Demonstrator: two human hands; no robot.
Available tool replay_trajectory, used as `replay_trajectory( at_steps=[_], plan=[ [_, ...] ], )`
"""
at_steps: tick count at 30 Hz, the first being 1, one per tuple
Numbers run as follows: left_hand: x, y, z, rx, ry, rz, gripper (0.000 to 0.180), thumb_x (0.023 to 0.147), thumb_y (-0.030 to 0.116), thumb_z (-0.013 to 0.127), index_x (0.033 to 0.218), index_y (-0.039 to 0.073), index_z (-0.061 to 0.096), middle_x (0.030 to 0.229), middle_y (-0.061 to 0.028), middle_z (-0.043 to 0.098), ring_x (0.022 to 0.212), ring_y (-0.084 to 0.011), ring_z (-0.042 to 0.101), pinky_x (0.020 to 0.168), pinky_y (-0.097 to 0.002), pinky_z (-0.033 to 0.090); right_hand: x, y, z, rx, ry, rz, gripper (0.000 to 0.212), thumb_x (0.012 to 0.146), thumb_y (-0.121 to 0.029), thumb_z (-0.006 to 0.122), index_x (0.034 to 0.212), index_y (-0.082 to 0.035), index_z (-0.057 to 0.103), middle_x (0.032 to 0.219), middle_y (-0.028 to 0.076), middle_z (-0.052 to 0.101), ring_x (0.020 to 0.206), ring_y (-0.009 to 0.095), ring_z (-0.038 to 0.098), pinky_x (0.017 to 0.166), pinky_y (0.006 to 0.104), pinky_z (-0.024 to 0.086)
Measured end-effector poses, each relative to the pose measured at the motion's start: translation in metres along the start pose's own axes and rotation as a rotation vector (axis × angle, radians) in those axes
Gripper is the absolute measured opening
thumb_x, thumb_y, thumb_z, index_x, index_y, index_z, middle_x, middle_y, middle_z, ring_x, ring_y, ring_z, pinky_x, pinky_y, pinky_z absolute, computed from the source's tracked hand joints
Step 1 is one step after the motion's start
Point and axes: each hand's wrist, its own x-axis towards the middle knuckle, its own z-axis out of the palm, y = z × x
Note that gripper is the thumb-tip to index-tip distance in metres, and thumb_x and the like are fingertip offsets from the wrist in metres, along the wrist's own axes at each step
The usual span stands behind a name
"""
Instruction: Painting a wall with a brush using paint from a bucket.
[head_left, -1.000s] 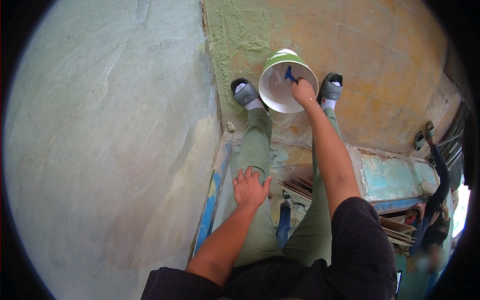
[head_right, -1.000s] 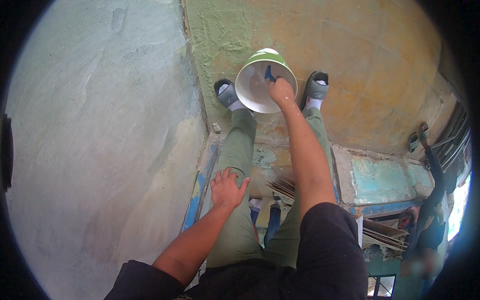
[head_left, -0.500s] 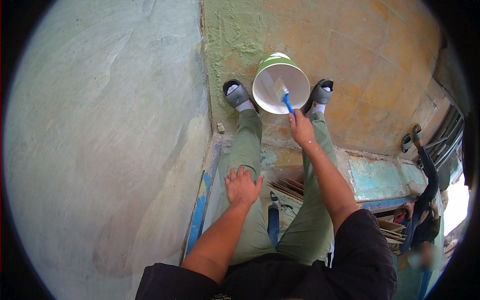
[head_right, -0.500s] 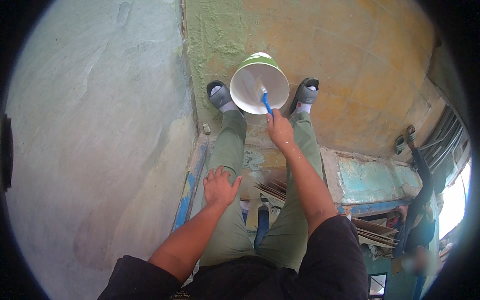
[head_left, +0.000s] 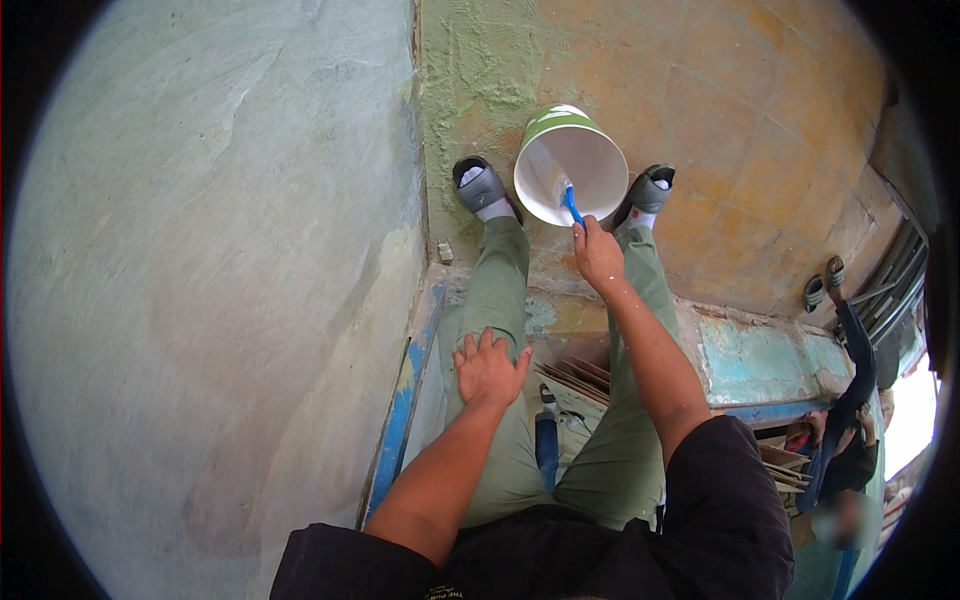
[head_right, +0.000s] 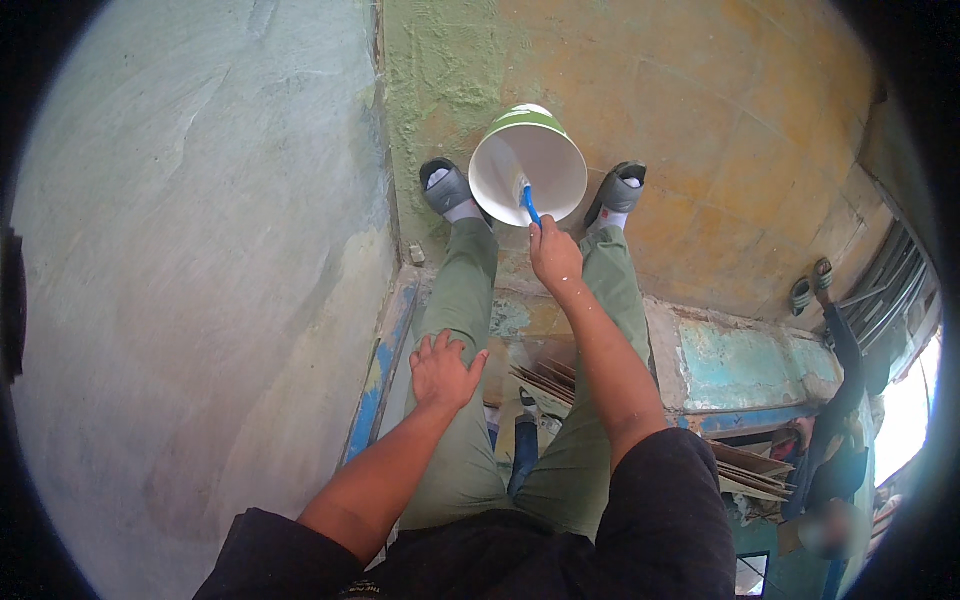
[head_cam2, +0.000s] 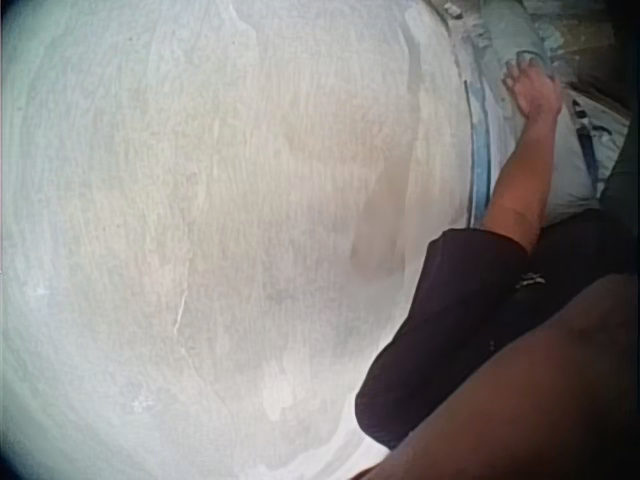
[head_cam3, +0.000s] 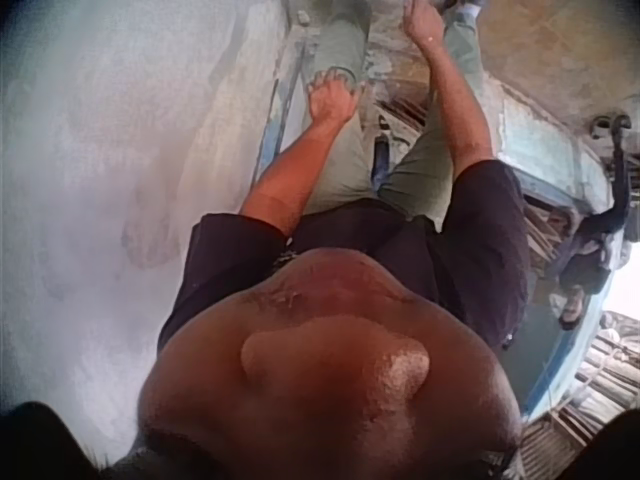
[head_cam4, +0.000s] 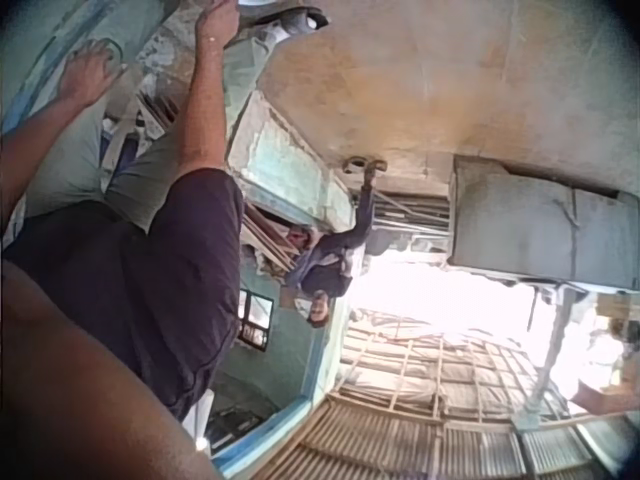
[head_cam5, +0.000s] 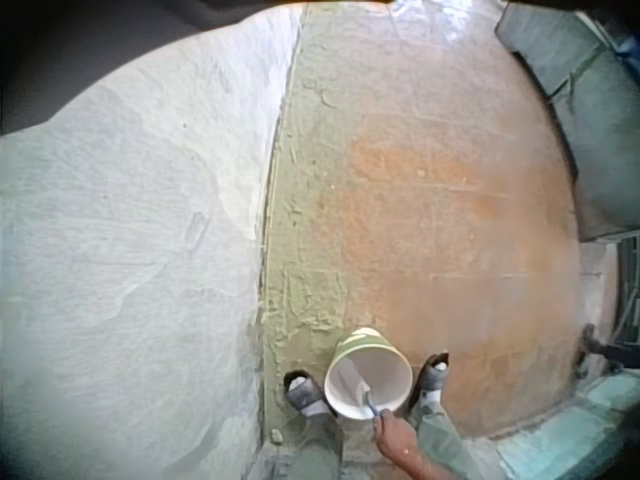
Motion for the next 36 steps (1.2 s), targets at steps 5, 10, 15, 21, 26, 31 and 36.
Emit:
replay_trajectory(
  at_steps=[5, 10, 15, 21, 26, 31, 36],
  plan=[
    [0.0, 0.001, -0.002, 0.004, -0.024, -0.004, 0.057, 0.089, 0.054, 0.047, 0.119, 0.009, 0.062, 0.142, -0.0069, 0.042, 0.132, -0.0318, 0.034, 0.106, -0.0489, 0.027, 0.003, 0.002, -0.002, -0.031, -0.03, -0.002, 0.029, 0.097, -0.034, 0.041, 0.097, -0.006, 0.05, 0.076, 0.024, 0.063, 0.075, 0.045, 0.061, 0.067, 0.0568, 0.046],
    [0.0, 0.0, -0.002, 0.003, -0.017, 0.0, 0.056, 0.089, 0.054, 0.047, 0.119, 0.009, 0.062, 0.142, -0.0066, 0.043, 0.132, -0.0318, 0.034, 0.106, -0.0492, 0.027, 0.004, -0.001, -0.005, -0.043, -0.046, -0.022, 0.029, 0.097, -0.034, 0.041, 0.098, -0.007, 0.05, 0.077, 0.024, 0.063, 0.075, 0.045, 0.061, 0.068, 0.0568, 0.046],
    [0.0, 0.001, -0.002, 0.008, -0.002, 0.002, 0.055, 0.089, 0.053, 0.049, 0.117, 0.009, 0.063, 0.141, -0.0079, 0.044, 0.131, -0.0321, 0.035, 0.105, -0.0474, 0.027, 0.003, -0.002, -0.003, -0.041, -0.035, -0.052, 0.029, 0.097, -0.034, 0.042, 0.099, -0.007, 0.051, 0.077, 0.024, 0.063, 0.075, 0.046, 0.061, 0.067, 0.0569, 0.046],
    [0.001, 0.001, -0.001, 0.003, 0.01, 0.007, 0.054, 0.089, 0.053, 0.049, 0.117, 0.008, 0.063, 0.141, -0.0083, 0.044, 0.131, -0.0326, 0.035, 0.105, -0.0476, 0.028, 0.006, 0.0, -0.001, -0.039, -0.054, -0.055, 0.029, 0.097, -0.034, 0.042, 0.101, -0.007, 0.052, 0.078, 0.024, 0.063, 0.075, 0.045, 0.061, 0.067, 0.0566, 0.045],
    [0.002, 0.0, -0.001, 0.012, -0.025, 0.005, 0.055, 0.09, 0.052, 0.047, 0.118, 0.008, 0.062, 0.141, -0.0073, 0.042, 0.131, -0.0327, 0.034, 0.105, -0.0496, 0.027, 0.003, -0.005, 0.002, 0.002, -0.032, -0.01, 0.029, 0.097, -0.034, 0.041, 0.097, -0.007, 0.053, 0.077, 0.024, 0.063, 0.074, 0.045, 0.061, 0.067, 0.0564, 0.045],
    [0.002, 0.003, 0.002, -0.003, -0.003, 0.006, 0.054, 0.09, 0.052, 0.047, 0.117, 0.008, 0.062, 0.14, -0.008, 0.044, 0.131, -0.0331, 0.035, 0.104, -0.0497, 0.028, 0.002, -0.005, 0.0, 0.016, 0.004, -0.021, 0.029, 0.097, -0.035, 0.042, 0.098, -0.008, 0.052, 0.074, 0.025, 0.062, 0.073, 0.046, 0.06, 0.065, 0.0571, 0.045],
    [-0.002, 0.006, 0.007, -0.026, 0.015, 0.0, 0.054, 0.089, 0.053, 0.049, 0.117, 0.009, 0.063, 0.139, -0.0088, 0.045, 0.131, -0.0334, 0.035, 0.104, -0.0481, 0.028, 0.002, 0.001, 0.0, 0.002, -0.016, -0.024, 0.029, 0.097, -0.035, 0.042, 0.099, -0.007, 0.052, 0.075, 0.025, 0.063, 0.074, 0.046, 0.06, 0.066, 0.0567, 0.045]
  ],
)
